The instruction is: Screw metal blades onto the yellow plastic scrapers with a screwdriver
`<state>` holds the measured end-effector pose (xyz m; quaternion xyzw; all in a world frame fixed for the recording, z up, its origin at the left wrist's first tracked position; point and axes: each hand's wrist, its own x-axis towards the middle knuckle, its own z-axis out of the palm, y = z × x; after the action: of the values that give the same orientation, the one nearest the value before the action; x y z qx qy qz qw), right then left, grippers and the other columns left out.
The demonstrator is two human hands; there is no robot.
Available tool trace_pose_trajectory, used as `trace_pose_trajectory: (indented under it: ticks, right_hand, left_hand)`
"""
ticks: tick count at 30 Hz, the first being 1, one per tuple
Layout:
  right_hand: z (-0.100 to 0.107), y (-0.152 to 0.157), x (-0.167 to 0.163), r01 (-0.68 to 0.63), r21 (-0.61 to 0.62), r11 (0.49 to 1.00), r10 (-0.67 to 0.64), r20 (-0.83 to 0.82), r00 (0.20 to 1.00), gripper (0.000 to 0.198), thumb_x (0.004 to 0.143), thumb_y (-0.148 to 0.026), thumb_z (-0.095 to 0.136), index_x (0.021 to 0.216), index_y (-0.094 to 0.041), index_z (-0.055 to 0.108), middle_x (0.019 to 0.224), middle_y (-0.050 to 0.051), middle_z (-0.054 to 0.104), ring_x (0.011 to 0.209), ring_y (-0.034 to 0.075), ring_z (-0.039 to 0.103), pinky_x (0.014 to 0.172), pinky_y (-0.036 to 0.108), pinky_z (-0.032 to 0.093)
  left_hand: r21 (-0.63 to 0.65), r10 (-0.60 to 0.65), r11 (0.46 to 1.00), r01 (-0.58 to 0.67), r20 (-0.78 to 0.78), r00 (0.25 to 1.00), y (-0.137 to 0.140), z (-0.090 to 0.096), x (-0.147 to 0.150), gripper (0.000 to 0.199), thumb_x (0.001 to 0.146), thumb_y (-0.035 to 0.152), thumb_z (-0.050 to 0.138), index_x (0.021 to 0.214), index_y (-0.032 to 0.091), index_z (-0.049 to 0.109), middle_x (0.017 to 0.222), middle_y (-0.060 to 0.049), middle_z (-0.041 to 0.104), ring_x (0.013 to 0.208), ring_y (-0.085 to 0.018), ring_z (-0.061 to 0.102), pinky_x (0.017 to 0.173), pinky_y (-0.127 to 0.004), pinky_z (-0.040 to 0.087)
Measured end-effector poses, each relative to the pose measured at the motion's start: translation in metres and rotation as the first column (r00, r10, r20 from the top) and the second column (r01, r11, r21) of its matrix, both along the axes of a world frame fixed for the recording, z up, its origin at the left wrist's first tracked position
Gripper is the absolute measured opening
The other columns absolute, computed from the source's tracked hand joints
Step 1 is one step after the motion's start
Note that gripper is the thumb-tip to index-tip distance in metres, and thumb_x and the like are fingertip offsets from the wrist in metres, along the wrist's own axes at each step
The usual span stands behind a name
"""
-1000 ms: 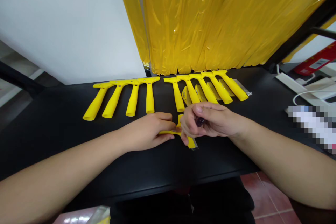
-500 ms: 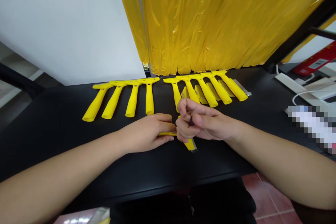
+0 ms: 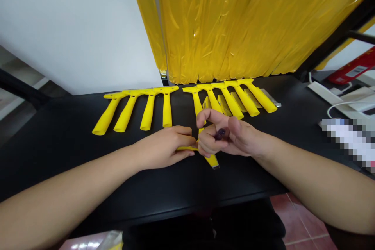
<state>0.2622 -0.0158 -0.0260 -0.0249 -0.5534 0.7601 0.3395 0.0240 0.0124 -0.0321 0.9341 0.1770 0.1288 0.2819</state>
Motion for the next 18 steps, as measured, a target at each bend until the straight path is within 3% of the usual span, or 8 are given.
trace_pose_trajectory:
  ticks: [4,7,10,13,15,18]
  right_hand:
    - [0.0023,-0.0001,0.0014,0.048,-0.031,0.998,-0.048,-0.002,0.999,0.019,0.109,-0.039,0.059,0.102,-0.025,0.048,0.082,-0.005,0.047,0.069,0.012,0.043,0.079,0.032,0.046]
    - [0.0015,0.0036,0.0026,0.075,0.006,0.997,-0.075,0.019,0.997,0.028,0.11,-0.041,0.054,0.095,-0.019,0.061,0.098,0.003,0.056,0.086,0.016,0.058,0.084,0.035,0.05]
    - [-0.0011,0.0057,0.0025,0.045,0.058,0.997,-0.046,0.027,0.999,0.046,0.114,-0.043,0.042,0.094,-0.014,0.071,0.082,0.002,0.054,0.077,0.015,0.056,0.083,0.035,0.051]
    - [-0.0014,0.0036,0.0016,-0.005,0.012,1.0,0.006,-0.013,1.0,0.046,0.113,-0.053,0.04,0.111,-0.016,0.067,0.066,-0.007,0.04,0.06,0.012,0.04,0.077,0.032,0.049]
    - [0.0002,0.0017,0.0015,0.001,-0.043,0.999,-0.002,-0.02,1.0,0.031,0.11,-0.052,0.052,0.114,-0.022,0.059,0.071,-0.008,0.041,0.062,0.011,0.038,0.077,0.031,0.048]
    - [0.0022,0.002,0.0021,0.05,-0.072,0.996,-0.051,-0.009,0.999,0.021,0.108,-0.04,0.061,0.1,-0.021,0.057,0.09,-0.002,0.054,0.075,0.012,0.053,0.08,0.032,0.05]
  left_hand:
    - [-0.009,-0.01,1.0,0.009,-0.036,0.999,0.0005,-0.0013,-0.0003,0.019,0.103,0.024,0.066,0.119,0.025,0.077,0.113,-0.006,0.073,0.103,-0.02,0.073,0.094,-0.032,0.06]
    - [-0.018,-0.013,1.0,0.013,-0.038,0.999,0.0008,-0.0003,0.0001,0.017,0.104,0.024,0.066,0.116,0.025,0.077,0.114,-0.005,0.073,0.105,-0.02,0.072,0.096,-0.033,0.059]
    - [-0.018,-0.015,1.0,0.013,-0.068,0.998,0.0013,0.0004,0.0001,0.018,0.104,0.024,0.064,0.117,0.025,0.077,0.112,-0.006,0.072,0.103,-0.02,0.072,0.093,-0.034,0.06]
    - [-0.016,-0.018,1.0,0.017,-0.061,0.998,0.0017,-0.0008,-0.0006,0.02,0.104,0.024,0.064,0.119,0.025,0.077,0.11,-0.006,0.072,0.101,-0.02,0.072,0.092,-0.033,0.06]
    - [-0.008,-0.014,1.0,0.013,-0.046,0.999,0.0017,-0.0018,-0.0008,0.02,0.103,0.023,0.065,0.12,0.025,0.077,0.11,-0.006,0.072,0.1,-0.02,0.073,0.091,-0.032,0.06]
    - [0.006,-0.013,1.0,0.014,-0.029,1.0,0.0013,-0.0022,-0.0006,0.021,0.103,0.024,0.066,0.12,0.026,0.077,0.111,-0.006,0.073,0.101,-0.019,0.073,0.091,-0.031,0.06]
